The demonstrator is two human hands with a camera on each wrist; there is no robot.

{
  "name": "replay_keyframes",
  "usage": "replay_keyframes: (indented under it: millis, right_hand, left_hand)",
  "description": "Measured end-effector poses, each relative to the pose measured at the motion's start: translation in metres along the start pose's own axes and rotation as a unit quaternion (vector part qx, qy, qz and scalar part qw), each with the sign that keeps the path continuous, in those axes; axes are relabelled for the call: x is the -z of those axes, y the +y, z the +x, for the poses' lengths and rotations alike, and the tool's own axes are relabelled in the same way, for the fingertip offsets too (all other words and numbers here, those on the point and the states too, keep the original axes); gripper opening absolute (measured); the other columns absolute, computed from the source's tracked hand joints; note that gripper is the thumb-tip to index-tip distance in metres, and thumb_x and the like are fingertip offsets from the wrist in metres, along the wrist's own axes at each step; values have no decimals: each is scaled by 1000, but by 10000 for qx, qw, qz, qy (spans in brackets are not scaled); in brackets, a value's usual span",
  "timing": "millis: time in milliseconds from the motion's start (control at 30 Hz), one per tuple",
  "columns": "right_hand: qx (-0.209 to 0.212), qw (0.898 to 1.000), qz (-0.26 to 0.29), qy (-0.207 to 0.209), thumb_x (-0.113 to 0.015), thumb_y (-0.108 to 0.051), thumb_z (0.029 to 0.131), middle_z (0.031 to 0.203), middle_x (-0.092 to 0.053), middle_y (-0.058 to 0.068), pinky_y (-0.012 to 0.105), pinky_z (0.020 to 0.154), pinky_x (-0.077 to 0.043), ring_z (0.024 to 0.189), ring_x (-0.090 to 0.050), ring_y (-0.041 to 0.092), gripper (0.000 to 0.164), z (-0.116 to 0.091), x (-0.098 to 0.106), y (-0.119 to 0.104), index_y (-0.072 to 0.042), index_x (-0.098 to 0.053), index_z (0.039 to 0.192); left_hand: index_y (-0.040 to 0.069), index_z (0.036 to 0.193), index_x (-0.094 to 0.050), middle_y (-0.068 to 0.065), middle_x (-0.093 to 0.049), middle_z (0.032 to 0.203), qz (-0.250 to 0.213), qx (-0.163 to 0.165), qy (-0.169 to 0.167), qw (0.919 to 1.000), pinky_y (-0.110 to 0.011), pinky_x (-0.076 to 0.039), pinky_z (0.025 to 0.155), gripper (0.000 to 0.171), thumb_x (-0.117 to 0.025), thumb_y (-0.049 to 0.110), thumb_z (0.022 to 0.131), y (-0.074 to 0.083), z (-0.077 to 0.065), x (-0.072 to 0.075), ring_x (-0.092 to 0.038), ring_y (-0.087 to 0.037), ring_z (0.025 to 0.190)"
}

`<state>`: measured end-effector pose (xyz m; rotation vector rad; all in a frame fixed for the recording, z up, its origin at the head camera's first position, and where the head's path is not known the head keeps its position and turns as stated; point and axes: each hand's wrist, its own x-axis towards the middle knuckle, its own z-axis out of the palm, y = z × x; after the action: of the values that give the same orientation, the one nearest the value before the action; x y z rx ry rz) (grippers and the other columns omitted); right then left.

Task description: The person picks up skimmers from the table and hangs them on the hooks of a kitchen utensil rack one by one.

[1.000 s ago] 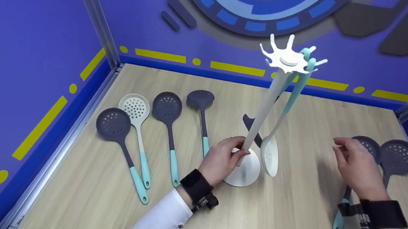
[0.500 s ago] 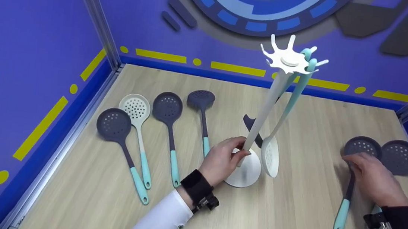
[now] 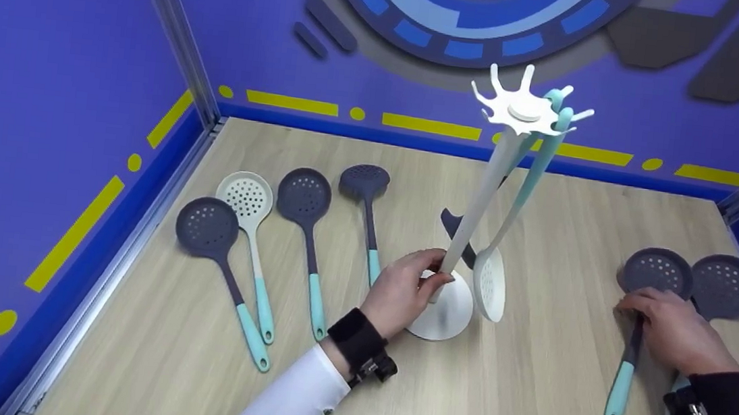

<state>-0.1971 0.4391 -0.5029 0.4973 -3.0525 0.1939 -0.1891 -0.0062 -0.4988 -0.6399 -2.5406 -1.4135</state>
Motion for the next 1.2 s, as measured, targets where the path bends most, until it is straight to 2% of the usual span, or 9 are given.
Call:
replay_keyframes:
  millis: [133, 467, 833, 1000, 1200]
  right_hand:
    - [-57, 9999, -74, -107, -60, 15, 85, 111, -71, 21, 63, 86, -52, 106, -64, 45, 32, 1, -2, 2, -7, -74, 103]
    - [189, 9992, -344, -13, -68, 16, 83, 101, -67, 12, 56, 79, -53, 94, -63, 34, 27, 0, -5, 6, -10, -71, 91]
    - [41, 9998, -159, 100, -69, 13, 84, 107, -73, 12, 60, 84, -52, 103, -62, 37, 27, -2, -3, 3, -11, -73, 95]
    - [-230, 9996, 54, 130, -68, 11, 88, 106, -73, 11, 60, 81, -53, 103, -61, 35, 27, -2, -1, -2, -13, -73, 100]
    - [-401, 9977, 286, 471, -72, 9, 87, 104, -73, 14, 62, 80, -52, 103, -63, 38, 25, -4, 4, -10, -11, -73, 103]
  left_hand:
    - [20, 123, -66, 4, -72, 109, 11, -4, -2, 10000, -11, -55, 80, 25, -65, 31, 100, 0, 1, 0, -67, -3, 102]
    - [20, 121, -66, 5, -72, 110, 64, 37, -45, 10000, -11, -56, 80, 22, -65, 30, 101, -1, 3, 0, -67, -4, 104]
    - [20, 121, -67, 5, -72, 109, -35, 34, -12, 10000, -11, -55, 80, 24, -65, 31, 100, -1, 2, 0, -67, -3, 101]
    - [20, 121, -67, 4, -72, 108, -97, 13, 1, 10000, -11, -56, 80, 24, -65, 31, 100, -1, 1, 0, -67, -3, 101]
    - [19, 121, -67, 4, -72, 108, 26, -20, 4, 10000, -11, -55, 80, 24, -65, 32, 100, -1, 1, -1, -67, -4, 102]
